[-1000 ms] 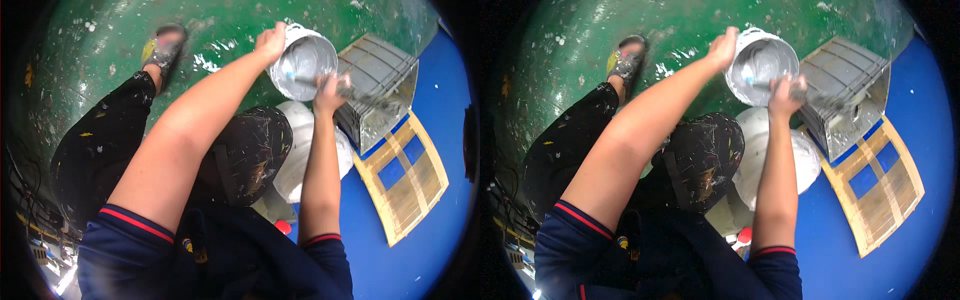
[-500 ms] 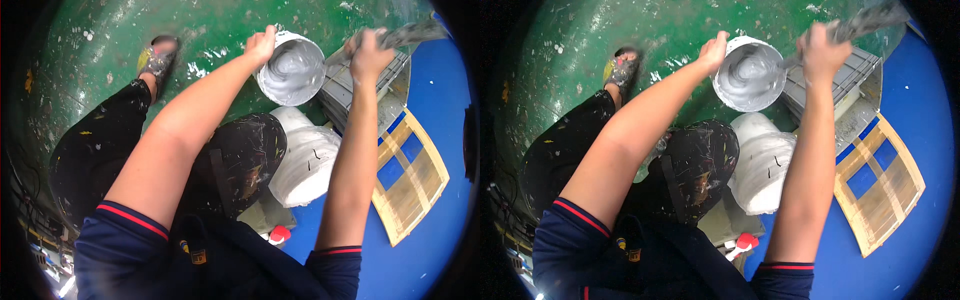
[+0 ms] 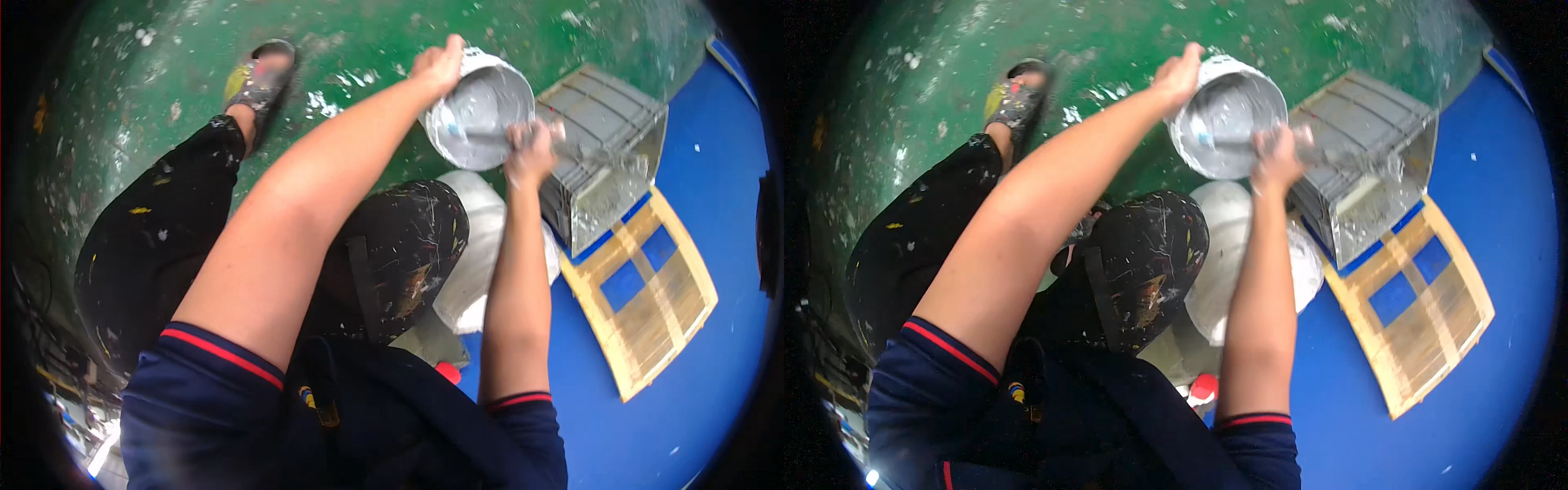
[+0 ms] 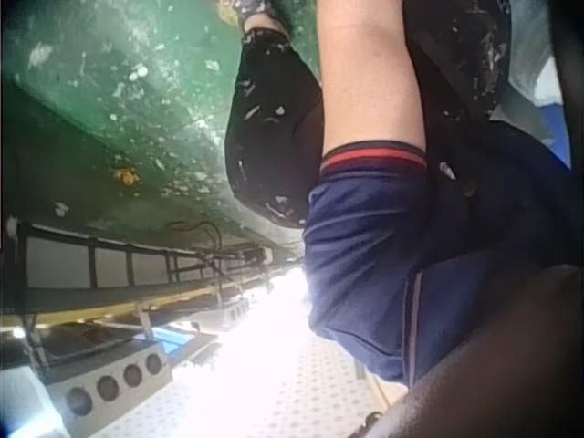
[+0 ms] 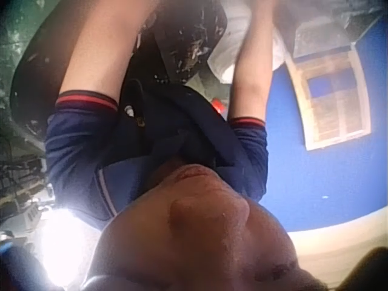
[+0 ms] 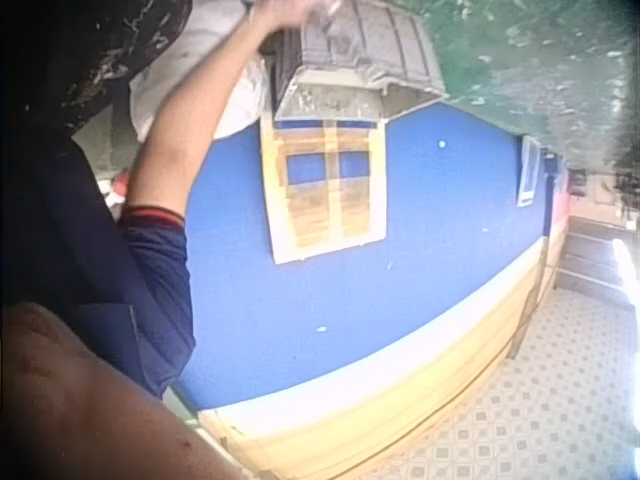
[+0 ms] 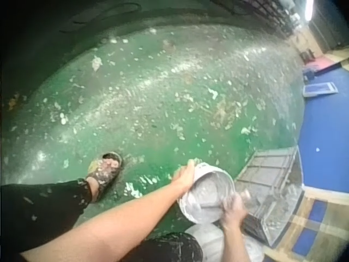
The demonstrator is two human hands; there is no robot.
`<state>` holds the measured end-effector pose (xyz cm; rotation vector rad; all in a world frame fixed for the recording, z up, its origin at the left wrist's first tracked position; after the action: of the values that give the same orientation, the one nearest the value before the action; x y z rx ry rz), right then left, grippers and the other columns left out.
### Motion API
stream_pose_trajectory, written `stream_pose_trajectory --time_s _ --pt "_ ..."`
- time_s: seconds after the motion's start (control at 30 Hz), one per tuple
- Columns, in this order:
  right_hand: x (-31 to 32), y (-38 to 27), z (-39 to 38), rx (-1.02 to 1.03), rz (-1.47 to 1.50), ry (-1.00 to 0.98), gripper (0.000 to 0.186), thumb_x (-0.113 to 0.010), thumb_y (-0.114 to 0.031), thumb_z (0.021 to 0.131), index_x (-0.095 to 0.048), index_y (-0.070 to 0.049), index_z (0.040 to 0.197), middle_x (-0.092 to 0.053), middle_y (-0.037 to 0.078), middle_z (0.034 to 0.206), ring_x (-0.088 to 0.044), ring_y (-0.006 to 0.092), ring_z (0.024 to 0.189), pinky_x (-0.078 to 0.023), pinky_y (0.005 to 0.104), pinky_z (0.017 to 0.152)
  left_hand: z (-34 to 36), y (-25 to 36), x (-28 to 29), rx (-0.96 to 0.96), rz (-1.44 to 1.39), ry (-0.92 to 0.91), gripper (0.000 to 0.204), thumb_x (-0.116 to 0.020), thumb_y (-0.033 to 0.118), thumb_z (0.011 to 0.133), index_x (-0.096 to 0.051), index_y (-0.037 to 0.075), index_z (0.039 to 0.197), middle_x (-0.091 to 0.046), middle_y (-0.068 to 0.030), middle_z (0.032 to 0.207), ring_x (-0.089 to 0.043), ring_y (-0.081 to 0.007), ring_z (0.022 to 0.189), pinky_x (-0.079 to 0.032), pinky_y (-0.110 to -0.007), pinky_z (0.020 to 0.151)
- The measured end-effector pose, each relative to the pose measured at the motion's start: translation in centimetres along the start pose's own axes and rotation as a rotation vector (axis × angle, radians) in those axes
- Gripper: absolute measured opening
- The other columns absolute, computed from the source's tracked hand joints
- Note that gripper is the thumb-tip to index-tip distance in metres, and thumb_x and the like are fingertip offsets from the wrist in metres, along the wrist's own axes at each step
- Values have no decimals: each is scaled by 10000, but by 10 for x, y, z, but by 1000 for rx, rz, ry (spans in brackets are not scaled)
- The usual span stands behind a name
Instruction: Mix white and gray paint or ink using a spatula in a print shop environment.
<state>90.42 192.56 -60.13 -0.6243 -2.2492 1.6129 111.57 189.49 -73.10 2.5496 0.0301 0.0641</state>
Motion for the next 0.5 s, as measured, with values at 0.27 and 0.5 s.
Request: stream_pose_trajectory --time_s 0.27,0.5 --pt "-93 -104 33 349 -243 -389 200 -538 32 918 -414 -115 864 -479 29 633 -482 142 507 -456 333 511 3 -20 13 30 -124 53 830 -316 628 930 -689 -65 1193 -632 -334 1286 -591 -445 1258 -429 -488 1068" --pt "26 -62 -25 152 -598 -155 100 -641 -86 993 -566 -48 938 -687 146 1154 -640 228 1087 -470 387 1015 6 -61 10 52 -493 180 735 -324 558 970 -697 -70 1049 -710 -263 1052 -664 -373 1013 -460 -486 930"
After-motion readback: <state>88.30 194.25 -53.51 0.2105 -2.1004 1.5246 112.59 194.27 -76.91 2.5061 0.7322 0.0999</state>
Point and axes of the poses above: each hand's wrist, its own z-axis towards the middle knuckle, its own x-axis out of the back of the hand, y = z × x, the point moved 6 cm from there along z, towards the middle knuckle
